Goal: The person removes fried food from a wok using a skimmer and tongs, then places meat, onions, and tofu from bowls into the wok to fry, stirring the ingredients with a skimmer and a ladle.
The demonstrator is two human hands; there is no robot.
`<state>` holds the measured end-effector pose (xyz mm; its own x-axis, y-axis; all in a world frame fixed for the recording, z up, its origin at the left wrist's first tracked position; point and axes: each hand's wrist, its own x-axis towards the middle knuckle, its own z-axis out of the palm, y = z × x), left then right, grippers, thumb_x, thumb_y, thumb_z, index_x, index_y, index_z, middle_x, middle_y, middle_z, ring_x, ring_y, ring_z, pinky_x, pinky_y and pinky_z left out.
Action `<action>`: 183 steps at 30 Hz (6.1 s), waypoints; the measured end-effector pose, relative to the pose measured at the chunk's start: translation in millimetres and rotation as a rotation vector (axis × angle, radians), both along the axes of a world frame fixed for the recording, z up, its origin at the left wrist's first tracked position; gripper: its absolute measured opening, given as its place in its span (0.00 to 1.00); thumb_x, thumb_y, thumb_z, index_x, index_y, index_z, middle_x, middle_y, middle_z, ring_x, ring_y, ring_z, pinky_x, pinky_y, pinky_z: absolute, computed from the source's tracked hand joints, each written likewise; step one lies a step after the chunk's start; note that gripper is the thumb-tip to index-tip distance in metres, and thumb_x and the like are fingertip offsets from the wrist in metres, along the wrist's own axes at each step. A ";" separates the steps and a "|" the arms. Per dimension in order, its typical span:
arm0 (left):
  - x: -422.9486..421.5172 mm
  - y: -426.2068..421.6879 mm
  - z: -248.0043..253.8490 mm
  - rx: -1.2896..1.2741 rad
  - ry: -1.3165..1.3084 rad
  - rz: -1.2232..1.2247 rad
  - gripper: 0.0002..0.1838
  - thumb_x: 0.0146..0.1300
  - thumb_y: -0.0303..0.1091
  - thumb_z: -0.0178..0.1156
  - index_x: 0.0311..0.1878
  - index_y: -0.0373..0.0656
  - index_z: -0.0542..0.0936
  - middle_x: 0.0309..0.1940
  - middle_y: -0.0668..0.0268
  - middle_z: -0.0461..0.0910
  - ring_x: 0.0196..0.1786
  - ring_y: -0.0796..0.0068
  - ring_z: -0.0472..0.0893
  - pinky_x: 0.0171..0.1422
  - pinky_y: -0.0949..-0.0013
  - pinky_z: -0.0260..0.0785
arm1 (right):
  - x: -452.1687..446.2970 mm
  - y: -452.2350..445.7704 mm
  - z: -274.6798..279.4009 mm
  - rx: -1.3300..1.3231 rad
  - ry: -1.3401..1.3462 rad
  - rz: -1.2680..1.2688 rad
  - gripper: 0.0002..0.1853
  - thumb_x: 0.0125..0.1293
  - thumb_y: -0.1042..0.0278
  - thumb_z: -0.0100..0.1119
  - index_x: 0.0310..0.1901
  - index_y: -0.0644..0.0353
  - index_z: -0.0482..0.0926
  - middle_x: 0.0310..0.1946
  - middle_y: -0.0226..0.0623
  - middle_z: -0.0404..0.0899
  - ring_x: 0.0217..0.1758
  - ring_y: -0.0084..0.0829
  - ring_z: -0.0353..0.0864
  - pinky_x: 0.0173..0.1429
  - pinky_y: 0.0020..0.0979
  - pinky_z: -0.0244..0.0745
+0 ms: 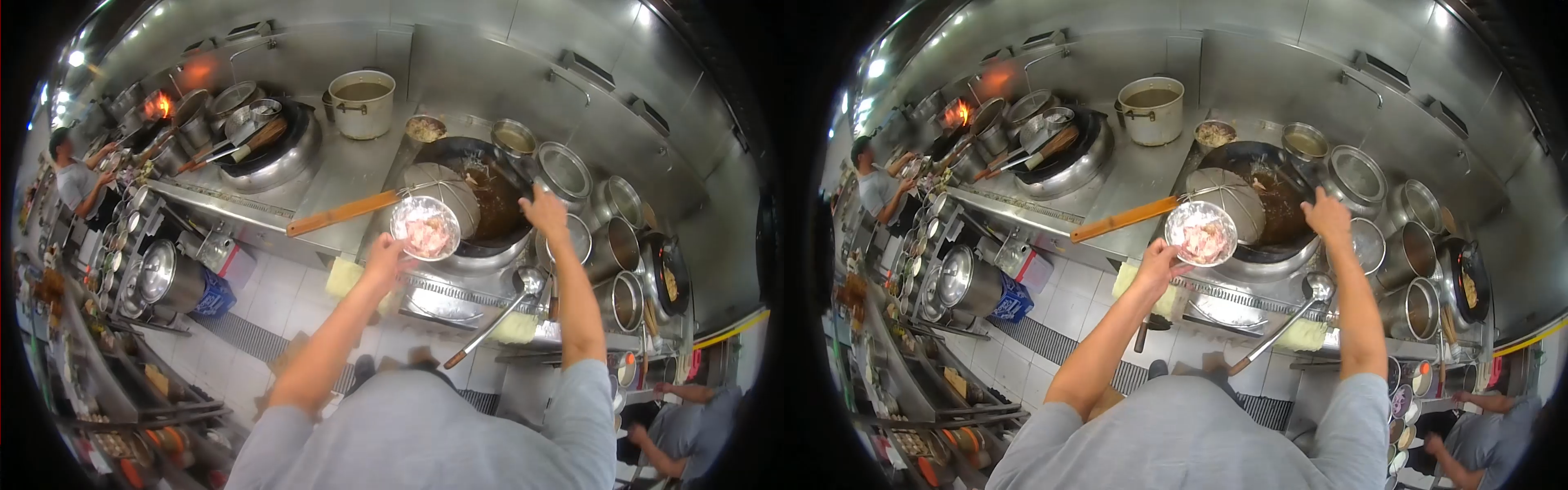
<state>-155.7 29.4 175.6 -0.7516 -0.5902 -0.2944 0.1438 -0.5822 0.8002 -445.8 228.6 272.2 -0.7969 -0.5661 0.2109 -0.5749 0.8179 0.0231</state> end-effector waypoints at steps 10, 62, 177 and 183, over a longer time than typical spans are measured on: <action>-20.2 -24.7 27.8 -0.518 0.092 0.132 0.12 0.63 0.24 0.57 0.29 0.45 0.63 0.36 0.65 0.73 0.41 0.75 0.78 0.44 0.63 0.82 | 124.3 43.6 114.7 0.046 0.021 0.517 0.24 0.58 0.56 0.64 0.56 0.51 0.75 0.35 0.41 0.78 0.34 0.47 0.81 0.42 0.44 0.75; 3.6 -16.7 -12.8 -0.037 0.108 0.055 0.09 0.62 0.25 0.54 0.31 0.45 0.63 0.44 0.57 0.76 0.49 0.61 0.81 0.46 0.55 0.80 | -37.1 20.0 -10.5 0.279 -0.093 0.005 0.27 0.57 0.49 0.63 0.56 0.52 0.74 0.45 0.52 0.81 0.48 0.54 0.80 0.50 0.49 0.76; 19.9 9.8 -22.0 0.034 0.090 -0.116 0.08 0.62 0.22 0.56 0.32 0.45 0.67 0.42 0.60 0.78 0.47 0.67 0.81 0.47 0.54 0.81 | 49.5 80.8 61.5 0.018 0.032 0.066 0.23 0.59 0.56 0.61 0.57 0.47 0.76 0.43 0.45 0.83 0.48 0.48 0.81 0.50 0.45 0.75; 28.8 7.2 -11.7 0.015 0.108 -0.077 0.10 0.63 0.23 0.56 0.31 0.46 0.66 0.41 0.61 0.77 0.46 0.68 0.80 0.48 0.54 0.81 | -28.8 16.9 -21.9 0.218 -0.048 -0.092 0.23 0.61 0.52 0.59 0.56 0.50 0.76 0.47 0.46 0.81 0.48 0.50 0.82 0.51 0.48 0.76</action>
